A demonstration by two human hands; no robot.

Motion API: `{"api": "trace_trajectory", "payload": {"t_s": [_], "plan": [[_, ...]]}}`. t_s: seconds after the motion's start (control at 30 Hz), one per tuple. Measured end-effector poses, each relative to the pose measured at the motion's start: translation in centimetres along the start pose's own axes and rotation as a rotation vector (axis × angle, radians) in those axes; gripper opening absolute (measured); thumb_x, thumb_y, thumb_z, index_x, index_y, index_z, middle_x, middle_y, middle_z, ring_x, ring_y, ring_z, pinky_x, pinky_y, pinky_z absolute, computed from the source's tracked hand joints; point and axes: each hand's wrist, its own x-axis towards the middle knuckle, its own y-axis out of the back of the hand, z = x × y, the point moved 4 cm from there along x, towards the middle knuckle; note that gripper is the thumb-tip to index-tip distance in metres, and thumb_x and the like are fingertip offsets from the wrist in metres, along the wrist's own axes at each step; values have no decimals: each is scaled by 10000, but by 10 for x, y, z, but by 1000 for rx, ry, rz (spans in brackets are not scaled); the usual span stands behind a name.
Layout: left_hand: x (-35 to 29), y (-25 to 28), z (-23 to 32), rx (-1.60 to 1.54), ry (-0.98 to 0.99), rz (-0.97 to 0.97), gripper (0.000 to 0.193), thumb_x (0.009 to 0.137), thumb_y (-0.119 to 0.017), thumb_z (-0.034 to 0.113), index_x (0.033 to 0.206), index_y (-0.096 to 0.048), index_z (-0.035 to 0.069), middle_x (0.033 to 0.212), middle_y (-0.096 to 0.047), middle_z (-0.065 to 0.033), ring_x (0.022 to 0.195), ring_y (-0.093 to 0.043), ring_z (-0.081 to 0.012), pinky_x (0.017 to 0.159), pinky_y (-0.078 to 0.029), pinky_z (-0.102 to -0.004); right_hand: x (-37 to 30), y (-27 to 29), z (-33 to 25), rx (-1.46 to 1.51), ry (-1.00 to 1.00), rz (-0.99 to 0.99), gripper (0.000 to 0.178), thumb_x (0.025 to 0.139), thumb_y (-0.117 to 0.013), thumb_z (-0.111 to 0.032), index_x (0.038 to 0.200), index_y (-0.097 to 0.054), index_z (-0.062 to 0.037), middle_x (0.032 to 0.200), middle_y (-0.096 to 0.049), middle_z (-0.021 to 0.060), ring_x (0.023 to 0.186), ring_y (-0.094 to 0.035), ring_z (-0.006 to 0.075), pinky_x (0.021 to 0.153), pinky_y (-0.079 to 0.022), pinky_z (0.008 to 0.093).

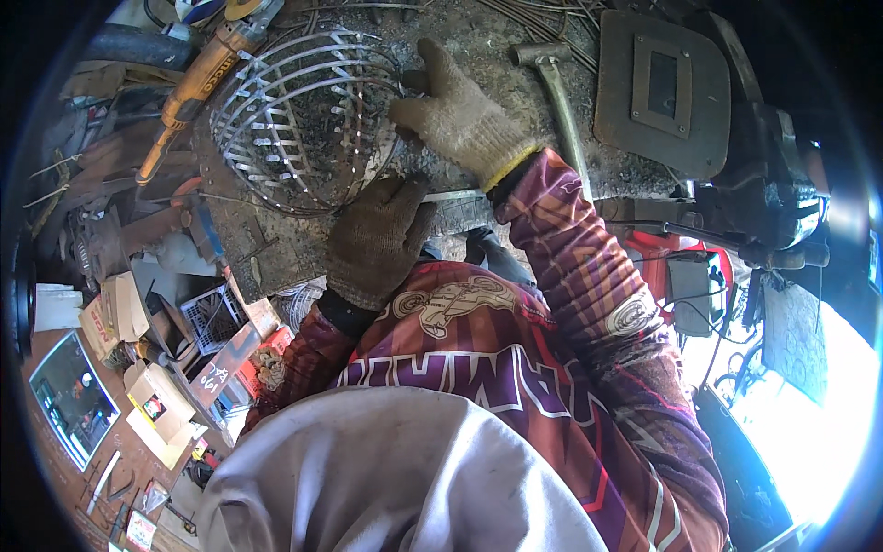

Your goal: The person welds metal rods onto a curved wire frame using a welding torch, then hammers a flat metal piece on a workbench.

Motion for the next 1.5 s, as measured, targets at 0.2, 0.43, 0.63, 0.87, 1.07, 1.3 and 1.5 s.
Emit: {"api": "trace_trajectory", "payload": {"t_s": [0.2,0.43,0.63,0.87,1.07,1.3,1.5], "plan": [[1,-2,-1,44,-4,-60,284,967,-684,262,1194,-675,92,1058,-666,-151,936,-688,-371,792,-572,-480,-7,-4,-5,208,10,14,948,935,-710,-178,1660,-133,23,1552,-514,261,1030,-711,245,825,-599,340],[0,8,-2,107,-7,-54,306,970,-693,277,1211,-698,89,1097,-693,-152,983,-700,-356,805,-576,-463,-66,65,-20,-162,63,433,793,926,-741,-264,1596,-382,-38,1453,-585,266,1152,-705,343,943,-591,421],[-6,17,2,90,-38,-1,336,963,-720,298,1218,-712,79,1066,-699,-146,943,-702,-336,790,-578,-432,-75,96,16,-992,-225,396,634,952,-641,-426,1451,-558,-45,1197,-704,279,1099,-698,462,967,-565,525],[-32,68,-4,93,-232,327,443,890,-824,234,1277,-691,66,1209,-649,-165,1030,-675,-294,851,-583,-414,-63,117,25,-324,-388,211,485,971,-665,-374,1275,-628,1,940,-730,158,876,-732,289,788,-580,388],[-39,98,-59,343,-52,702,802,888,-848,324,1505,-461,-13,1481,-496,-253,1387,-479,-417,1167,-404,-496,-90,34,-15,373,-278,208,499,1038,-636,-289,1416,-521,15,1000,-683,62,666,-614,82,598,-527,223],[-42,81,-88,145,73,541,934,889,-845,317,1563,-323,-63,1547,-413,-279,1412,-449,-446,1187,-376,-515,-69,-10,0,442,-276,356,438,1037,-588,-204,1432,-570,-14,1004,-684,46,676,-645,97,583,-561,248],[-47,73,-41,-34,-508,145,448,899,-775,215,1308,-654,79,1231,-675,-126,1044,-686,-253,887,-564,-414,-76,-10,3,522,-290,363,488,1009,-604,-203,1444,-545,8,993,-691,63,671,-651,116,604,-562,254]]}}
